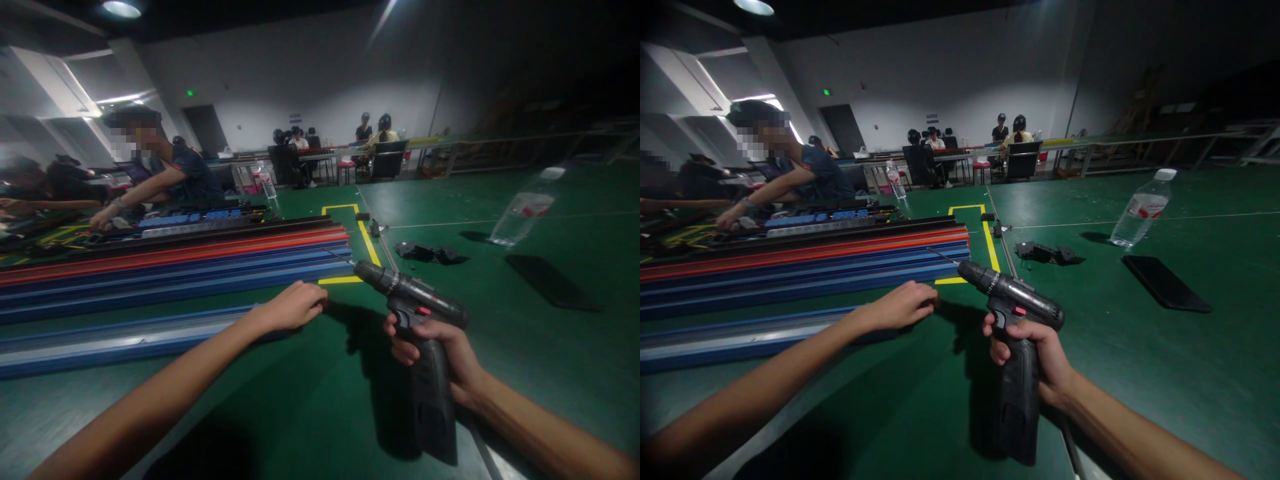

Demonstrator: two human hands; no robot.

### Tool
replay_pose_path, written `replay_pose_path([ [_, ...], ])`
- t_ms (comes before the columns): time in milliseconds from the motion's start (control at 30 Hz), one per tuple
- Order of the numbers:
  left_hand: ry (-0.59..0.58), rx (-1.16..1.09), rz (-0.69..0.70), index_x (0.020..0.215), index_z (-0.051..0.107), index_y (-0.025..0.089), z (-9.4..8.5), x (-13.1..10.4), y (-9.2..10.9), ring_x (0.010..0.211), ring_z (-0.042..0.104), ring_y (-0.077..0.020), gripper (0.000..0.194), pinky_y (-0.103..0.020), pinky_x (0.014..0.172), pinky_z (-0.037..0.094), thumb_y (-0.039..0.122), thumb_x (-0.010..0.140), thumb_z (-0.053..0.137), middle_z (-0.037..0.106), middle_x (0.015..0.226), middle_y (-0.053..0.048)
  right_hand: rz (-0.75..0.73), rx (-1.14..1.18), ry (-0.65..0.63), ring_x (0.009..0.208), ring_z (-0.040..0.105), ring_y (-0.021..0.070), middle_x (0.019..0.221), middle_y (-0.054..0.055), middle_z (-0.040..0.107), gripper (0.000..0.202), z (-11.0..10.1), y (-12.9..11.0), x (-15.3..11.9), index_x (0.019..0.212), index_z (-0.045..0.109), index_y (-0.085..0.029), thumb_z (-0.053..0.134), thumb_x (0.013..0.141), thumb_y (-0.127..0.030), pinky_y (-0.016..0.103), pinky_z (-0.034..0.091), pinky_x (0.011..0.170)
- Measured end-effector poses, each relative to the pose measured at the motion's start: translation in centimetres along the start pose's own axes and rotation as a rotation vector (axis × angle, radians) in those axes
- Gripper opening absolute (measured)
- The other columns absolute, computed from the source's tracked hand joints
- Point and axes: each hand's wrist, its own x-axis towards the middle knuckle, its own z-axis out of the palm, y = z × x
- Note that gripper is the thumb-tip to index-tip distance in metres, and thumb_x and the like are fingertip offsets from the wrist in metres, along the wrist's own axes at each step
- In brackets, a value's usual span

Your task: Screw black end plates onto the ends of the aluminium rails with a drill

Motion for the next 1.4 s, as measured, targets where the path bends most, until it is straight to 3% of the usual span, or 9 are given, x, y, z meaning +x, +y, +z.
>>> replay_pose_path([
  [233,0.017,0.058,-0.09,0.095,0.067,0.021,0.8,-0.4,-0.9,0.088,0.064,-0.0209,0.012,-0.031,0.077,0.043,0.026,0.093,0.056,0.07,0.091,-0.005,0.001,-0.019,0.025,0.056,0.052,0.0105,0.082,0.008,0.068,0.028,-0.6,0.4,0.3,0.099,0.073,-0.008,0.065,0.074,-0.02,0.023,0.044,0.054],
  [400,0.023,0.101,-0.096,0.099,0.07,0.021,1.0,0.0,-1.0,0.092,0.064,-0.0229,0.013,-0.033,0.077,0.044,0.027,0.091,0.061,0.069,0.099,-0.007,0.006,-0.058,0.007,0.057,0.051,0.0127,0.076,0.007,0.067,0.028,-0.9,0.5,0.4,0.1,0.072,-0.009,0.062,0.077,-0.022,0.025,0.043,0.052],
  [800,0.021,0.103,-0.079,0.092,0.065,0.019,0.3,0.2,0.2,0.087,0.061,-0.0225,0.015,-0.034,0.077,0.044,0.026,0.096,0.053,0.067,0.09,-0.007,0.025,-0.037,0.009,0.057,0.052,0.012,0.078,0.008,0.066,0.027,-0.7,0.5,0.3,0.098,0.073,-0.009,0.064,0.076,-0.022,0.024,0.044,0.055],
  [933,0.096,-0.023,-0.135,0.1,0.059,0.02,-1.3,-1.7,0.5,0.092,0.056,-0.0213,0.023,-0.036,0.084,0.043,0.033,0.103,0.041,0.064,0.097,-0.005,0.061,-0.028,0.013,0.057,0.054,0.0118,0.07,0.005,0.063,0.029,-0.9,0.5,0.1,0.099,0.074,-0.008,0.065,0.076,-0.023,0.022,0.043,0.054],
  [1067,0.204,-0.184,-0.218,0.104,0.053,0.021,-2.4,-4.4,0.2,0.096,0.053,-0.0197,0.023,-0.034,0.088,0.044,0.035,0.105,0.034,0.059,0.102,-0.005,0.071,-0.032,0.003,0.055,0.054,0.0101,0.081,0.007,0.066,0.029,-0.8,0.7,0.2,0.095,0.075,-0.008,0.069,0.071,-0.023,0.022,0.044,0.053],
  [1233,0.333,-0.352,-0.313,0.104,0.051,0.021,-1.6,-7.1,-0.9,0.094,0.051,-0.0193,0.025,-0.033,0.086,0.044,0.039,0.105,0.033,0.056,0.1,-0.005,0.14,-0.003,-0.06,0.056,0.055,0.0102,0.083,0.009,0.067,0.03,-1.1,1.4,0.3,0.097,0.076,-0.007,0.069,0.073,-0.024,0.021,0.044,0.054],
  [1400,0.463,-0.425,-0.334,0.095,0.053,0.02,-0.6,-8.1,-1.3,0.089,0.05,-0.0182,0.029,-0.032,0.084,0.042,0.039,0.106,0.033,0.054,0.092,-0.003,0.159,-0.016,-0.11,0.053,0.055,0.0092,0.086,0.013,0.069,0.033,-1.8,2.3,0.2,0.098,0.075,-0.005,0.066,0.073,-0.024,0.023,0.044,0.054],
])
